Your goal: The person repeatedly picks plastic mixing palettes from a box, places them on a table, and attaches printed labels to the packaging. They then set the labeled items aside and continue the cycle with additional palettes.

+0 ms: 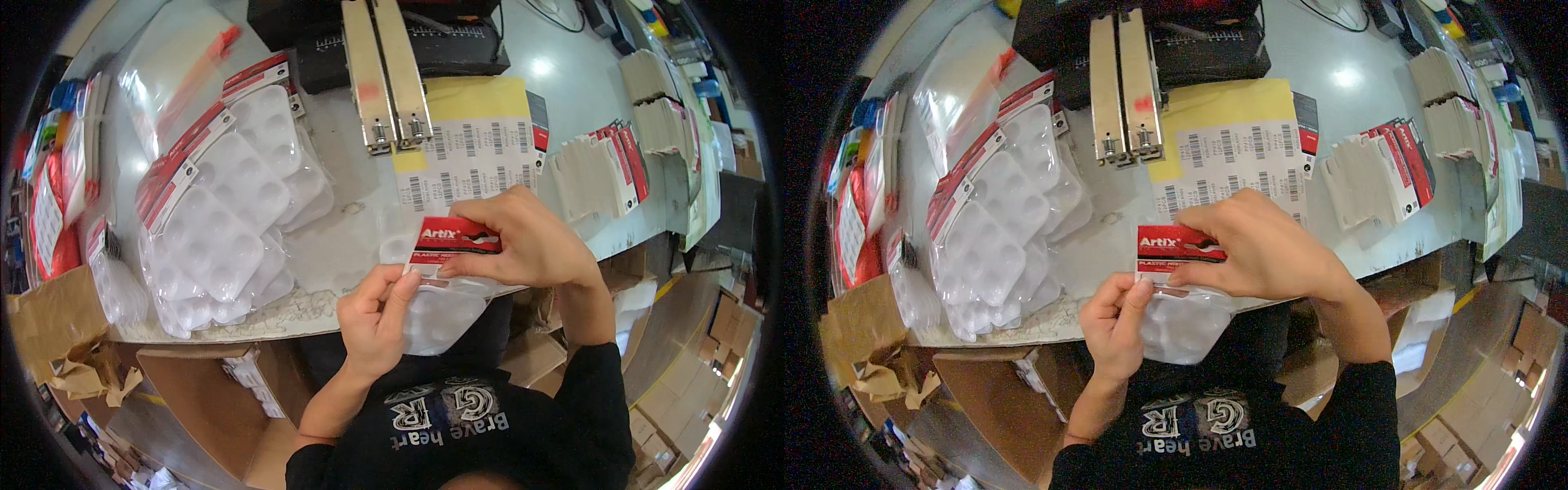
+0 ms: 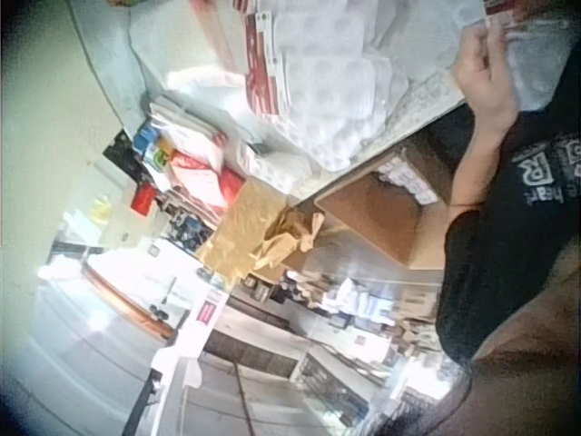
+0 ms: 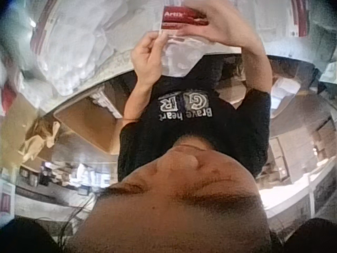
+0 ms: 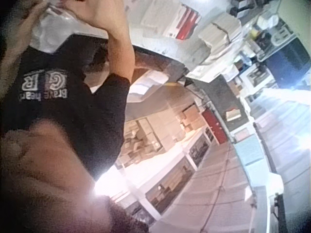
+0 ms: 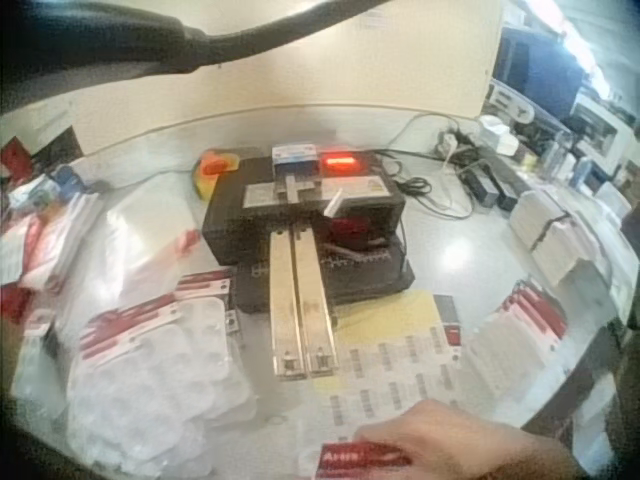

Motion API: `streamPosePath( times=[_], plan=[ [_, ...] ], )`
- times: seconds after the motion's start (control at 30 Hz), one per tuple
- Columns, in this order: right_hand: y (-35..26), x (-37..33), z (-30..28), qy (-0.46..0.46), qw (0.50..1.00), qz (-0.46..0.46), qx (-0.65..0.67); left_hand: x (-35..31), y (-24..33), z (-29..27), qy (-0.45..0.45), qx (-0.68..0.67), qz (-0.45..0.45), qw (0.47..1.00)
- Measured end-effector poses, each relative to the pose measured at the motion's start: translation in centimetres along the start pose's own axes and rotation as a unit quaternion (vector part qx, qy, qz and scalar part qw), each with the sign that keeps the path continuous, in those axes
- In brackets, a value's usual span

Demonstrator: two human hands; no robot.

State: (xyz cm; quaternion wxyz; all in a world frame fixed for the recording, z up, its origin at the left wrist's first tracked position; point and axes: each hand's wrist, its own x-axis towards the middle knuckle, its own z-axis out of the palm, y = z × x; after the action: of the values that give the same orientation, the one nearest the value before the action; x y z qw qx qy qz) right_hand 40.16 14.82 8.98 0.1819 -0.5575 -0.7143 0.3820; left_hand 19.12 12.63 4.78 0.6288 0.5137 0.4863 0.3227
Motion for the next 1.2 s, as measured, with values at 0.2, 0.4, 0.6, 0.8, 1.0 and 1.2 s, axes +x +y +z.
streamPosePath(
  times=[0.2, 0.4, 0.6, 0.8, 1.0, 1.2],
  plan=[
    [1.4, -1.6, 1.1, 0.067, 0.962, 0.161, 0.21, 1.3, -1.2, -1.3, 0.134, -0.034, 0.035, 0.99],
    [2.5, -2.6, 2.9, 0.045, 0.896, 0.231, 0.377, 2.0, -2.7, -1.2, 0.161, -0.047, 0.025, 0.986],
    [1.9, -3.2, 4.4, 0.104, 0.875, 0.19, 0.432, 1.7, -1.7, -1.3, 0.149, 0.004, 0.017, 0.989],
    [2.5, 1.4, 6.0, 0.232, 0.767, 0.246, 0.546, 5.1, -0.7, -0.9, 0.123, 0.101, 0.06, 0.985],
    [5.3, 4.7, 7.2, 0.321, 0.751, 0.174, 0.55, 10.3, -2.0, -1.6, 0.104, 0.057, 0.055, 0.991],
    [5.1, 4.0, 6.5, 0.285, 0.823, 0.191, 0.453, 9.9, -3.0, -1.3, 0.12, 0.043, 0.083, 0.988]
  ],
)
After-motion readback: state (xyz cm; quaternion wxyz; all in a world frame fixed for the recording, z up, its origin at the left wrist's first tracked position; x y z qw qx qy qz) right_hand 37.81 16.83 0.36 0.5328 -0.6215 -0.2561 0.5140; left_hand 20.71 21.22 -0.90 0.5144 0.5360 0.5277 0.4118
